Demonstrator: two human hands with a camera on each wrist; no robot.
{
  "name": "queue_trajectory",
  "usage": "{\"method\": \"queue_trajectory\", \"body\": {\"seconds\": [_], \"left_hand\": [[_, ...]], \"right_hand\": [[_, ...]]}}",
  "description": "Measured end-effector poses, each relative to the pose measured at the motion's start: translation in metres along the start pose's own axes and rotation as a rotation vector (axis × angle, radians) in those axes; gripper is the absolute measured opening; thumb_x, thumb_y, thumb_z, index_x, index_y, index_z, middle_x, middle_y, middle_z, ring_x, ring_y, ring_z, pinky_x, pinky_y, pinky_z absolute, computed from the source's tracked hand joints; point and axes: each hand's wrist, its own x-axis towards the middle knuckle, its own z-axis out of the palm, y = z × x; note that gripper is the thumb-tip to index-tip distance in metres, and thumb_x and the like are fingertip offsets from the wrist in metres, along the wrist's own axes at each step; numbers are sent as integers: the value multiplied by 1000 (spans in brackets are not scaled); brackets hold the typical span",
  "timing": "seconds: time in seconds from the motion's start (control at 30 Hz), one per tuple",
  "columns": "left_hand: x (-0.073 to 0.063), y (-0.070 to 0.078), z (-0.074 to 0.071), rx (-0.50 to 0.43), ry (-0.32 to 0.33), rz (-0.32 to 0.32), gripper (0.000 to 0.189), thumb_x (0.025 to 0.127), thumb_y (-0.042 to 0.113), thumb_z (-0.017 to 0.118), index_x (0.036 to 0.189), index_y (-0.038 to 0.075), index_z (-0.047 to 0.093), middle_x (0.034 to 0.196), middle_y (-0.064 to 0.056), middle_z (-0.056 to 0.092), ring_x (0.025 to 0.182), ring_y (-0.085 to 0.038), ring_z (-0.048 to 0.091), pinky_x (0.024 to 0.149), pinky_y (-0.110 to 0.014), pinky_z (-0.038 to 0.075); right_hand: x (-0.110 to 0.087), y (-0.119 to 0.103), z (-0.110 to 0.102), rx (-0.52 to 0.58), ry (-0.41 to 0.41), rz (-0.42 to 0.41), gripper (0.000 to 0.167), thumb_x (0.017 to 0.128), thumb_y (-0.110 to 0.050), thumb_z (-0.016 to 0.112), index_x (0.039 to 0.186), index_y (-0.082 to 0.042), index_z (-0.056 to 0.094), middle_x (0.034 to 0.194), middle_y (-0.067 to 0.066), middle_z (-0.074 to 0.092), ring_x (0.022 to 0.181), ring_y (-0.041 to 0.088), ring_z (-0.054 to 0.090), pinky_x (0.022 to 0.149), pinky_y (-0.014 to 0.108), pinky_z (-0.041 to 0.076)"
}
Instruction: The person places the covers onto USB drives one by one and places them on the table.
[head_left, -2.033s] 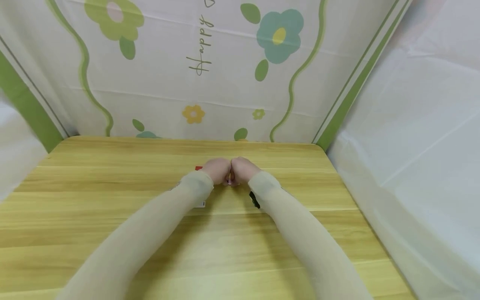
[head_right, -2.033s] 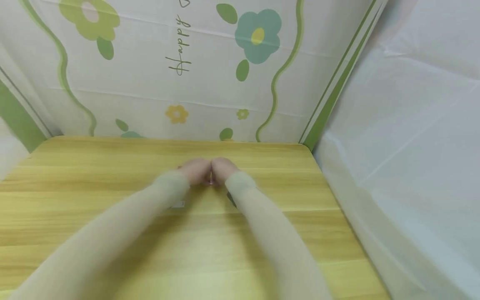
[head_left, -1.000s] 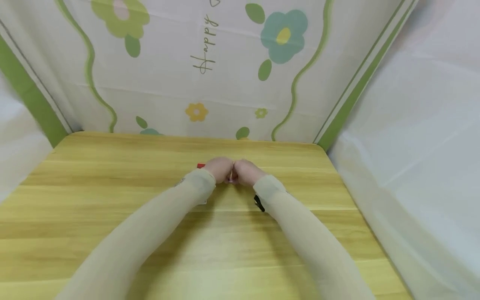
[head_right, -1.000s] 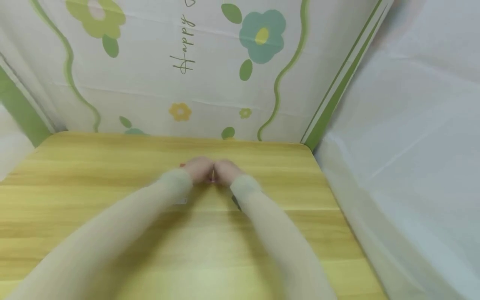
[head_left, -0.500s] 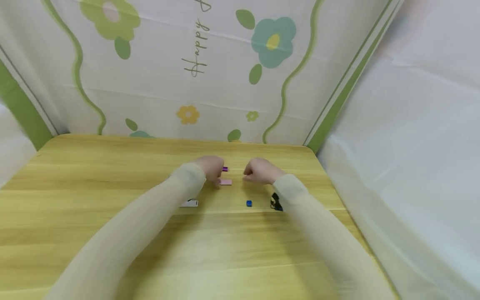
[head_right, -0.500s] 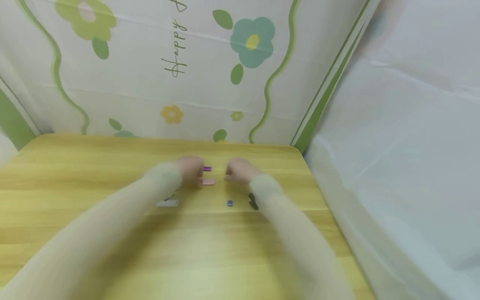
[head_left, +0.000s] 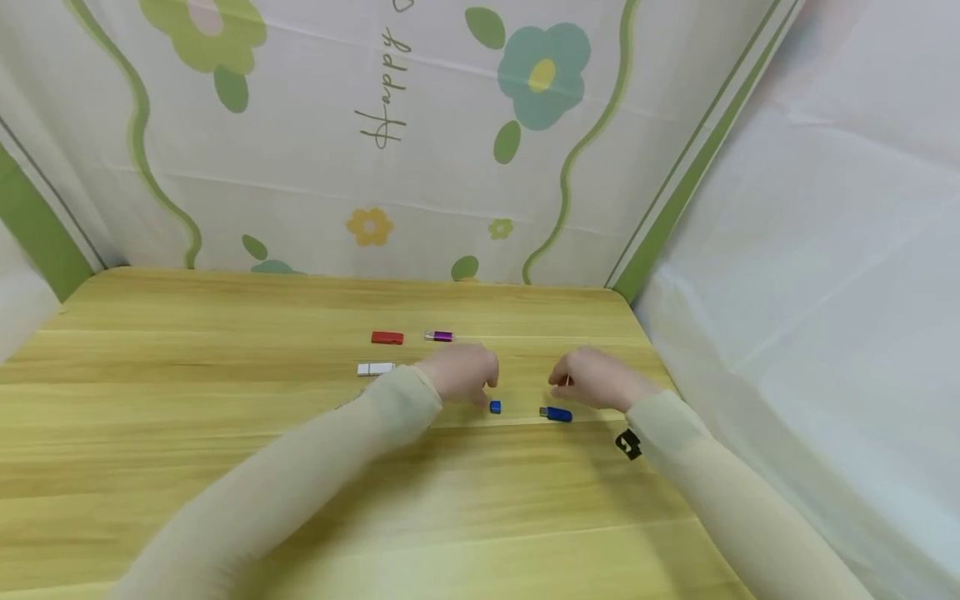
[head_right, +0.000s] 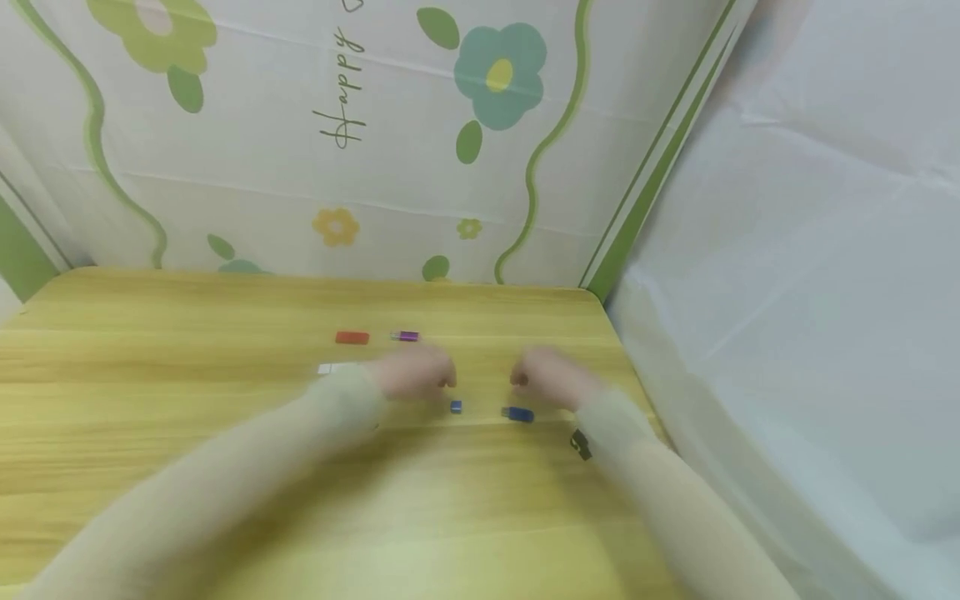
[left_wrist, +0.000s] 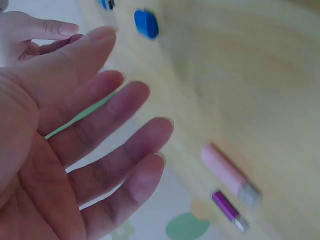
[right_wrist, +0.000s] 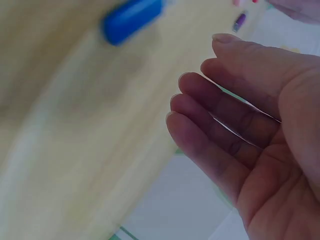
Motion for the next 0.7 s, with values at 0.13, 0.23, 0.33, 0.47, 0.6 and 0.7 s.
{"method": "queue_trajectory", "body": {"seconds": [0.13, 0.23, 0.33, 0.47, 0.6, 0.7], "left_hand": [[7, 5, 12, 65, 18, 3, 24, 86, 26, 79, 105, 12, 74, 101, 1, 71, 91, -15, 65, 82, -31, 53], [12, 7, 20, 106, 39, 14, 21, 86, 27, 79, 100, 13, 72, 94, 3, 69, 85, -13, 63, 78, -29, 53], [16, 10, 26, 131, 54, 28, 15, 86, 23, 79, 94, 13, 71, 87, 4, 68, 80, -12, 61, 75, -28, 53], [19, 12, 30, 141, 69, 56, 6, 88, 14, 76, 87, 13, 70, 80, 4, 64, 74, -12, 58, 71, -28, 51], [20, 12, 34, 144, 85, 75, 6, 88, 8, 73, 86, 12, 69, 78, 4, 63, 71, -12, 56, 68, -27, 50], [20, 13, 37, 129, 94, 76, 6, 89, 7, 72, 86, 10, 69, 76, 3, 63, 69, -11, 56, 67, -26, 49]], "right_hand": [[-8, 5, 13, -20, 15, -19, 16, 90, -15, 74, 100, -3, 77, 93, 4, 72, 78, 11, 65, 73, 32, 56], [-12, 7, 21, -33, 33, -27, 14, 88, -16, 77, 97, -6, 77, 91, 2, 71, 77, 11, 64, 71, 31, 55], [-14, 8, 27, -38, 47, -47, 12, 86, -16, 79, 94, -8, 77, 88, -1, 70, 77, 10, 62, 70, 30, 53], [-16, 8, 33, -38, 57, -63, 8, 85, -16, 79, 91, -11, 77, 84, -5, 65, 75, 9, 59, 68, 28, 52], [-16, 8, 40, -56, 72, -67, 5, 86, -15, 78, 89, -11, 76, 82, -6, 63, 73, 7, 56, 67, 26, 51], [-16, 7, 43, -82, 80, -72, 4, 87, -15, 78, 87, -12, 76, 80, -7, 62, 70, 5, 54, 65, 25, 50]]}}
